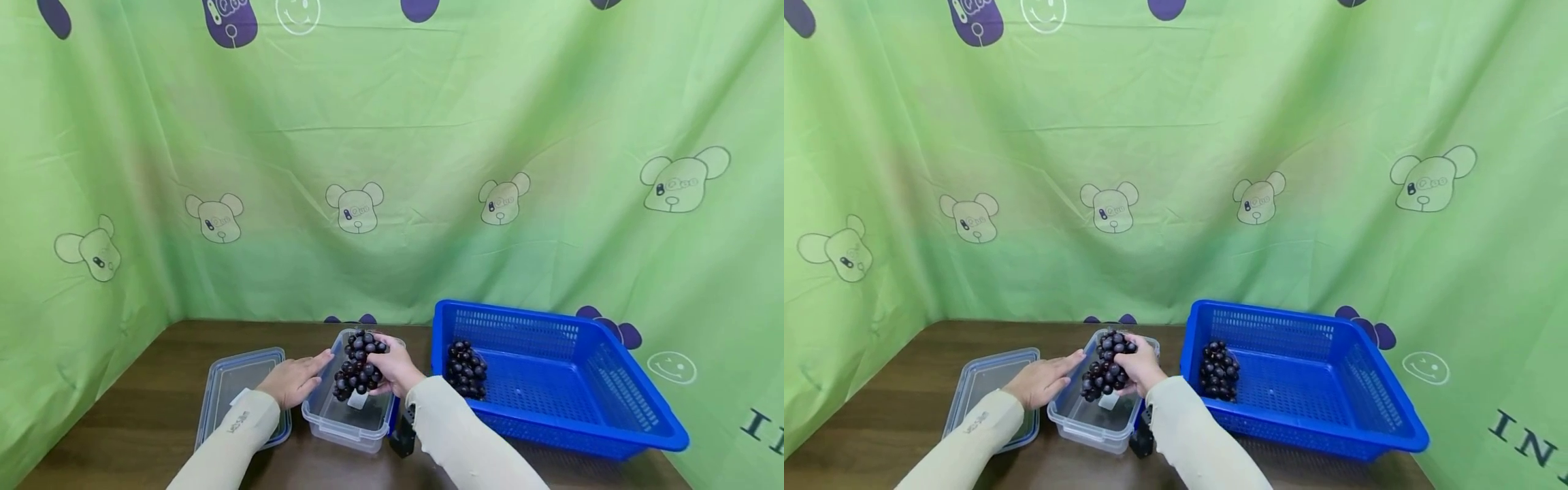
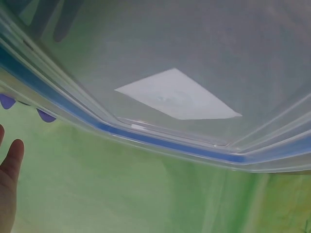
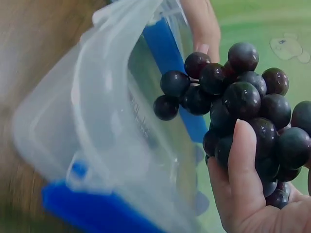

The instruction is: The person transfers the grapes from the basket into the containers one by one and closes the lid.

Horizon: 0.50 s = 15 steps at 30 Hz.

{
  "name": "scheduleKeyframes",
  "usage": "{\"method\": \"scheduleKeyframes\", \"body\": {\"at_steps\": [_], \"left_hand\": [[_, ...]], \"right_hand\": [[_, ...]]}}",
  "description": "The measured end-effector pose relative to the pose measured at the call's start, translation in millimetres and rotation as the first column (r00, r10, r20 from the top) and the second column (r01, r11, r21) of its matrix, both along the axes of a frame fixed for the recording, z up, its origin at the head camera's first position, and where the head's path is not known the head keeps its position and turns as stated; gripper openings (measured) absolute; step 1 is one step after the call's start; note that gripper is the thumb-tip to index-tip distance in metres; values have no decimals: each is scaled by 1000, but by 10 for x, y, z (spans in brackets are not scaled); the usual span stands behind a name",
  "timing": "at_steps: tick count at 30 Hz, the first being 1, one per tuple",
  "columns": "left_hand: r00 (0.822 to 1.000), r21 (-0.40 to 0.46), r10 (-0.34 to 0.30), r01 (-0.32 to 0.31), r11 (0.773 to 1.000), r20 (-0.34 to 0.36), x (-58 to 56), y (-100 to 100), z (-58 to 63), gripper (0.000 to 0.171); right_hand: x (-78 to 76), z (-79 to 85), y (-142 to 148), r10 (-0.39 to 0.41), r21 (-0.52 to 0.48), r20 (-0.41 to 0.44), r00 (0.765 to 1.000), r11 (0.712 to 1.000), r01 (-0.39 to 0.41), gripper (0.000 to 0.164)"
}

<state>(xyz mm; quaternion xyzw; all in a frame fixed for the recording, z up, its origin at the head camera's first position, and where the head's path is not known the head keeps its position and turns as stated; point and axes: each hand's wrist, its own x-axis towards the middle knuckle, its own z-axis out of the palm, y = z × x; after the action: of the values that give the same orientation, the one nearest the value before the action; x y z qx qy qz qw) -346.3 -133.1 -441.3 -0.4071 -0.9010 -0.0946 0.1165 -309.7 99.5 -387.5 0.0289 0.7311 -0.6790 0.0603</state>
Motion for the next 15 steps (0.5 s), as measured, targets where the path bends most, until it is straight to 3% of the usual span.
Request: {"method": "scheduleKeyframes", "body": {"at_steps": [15], "left_hand": [[1000, 3, 15, -15, 1000, -4, 25, 8, 26, 46]], "right_hand": [[112, -181, -311, -88, 27, -19, 996, 996, 88, 59]]}}
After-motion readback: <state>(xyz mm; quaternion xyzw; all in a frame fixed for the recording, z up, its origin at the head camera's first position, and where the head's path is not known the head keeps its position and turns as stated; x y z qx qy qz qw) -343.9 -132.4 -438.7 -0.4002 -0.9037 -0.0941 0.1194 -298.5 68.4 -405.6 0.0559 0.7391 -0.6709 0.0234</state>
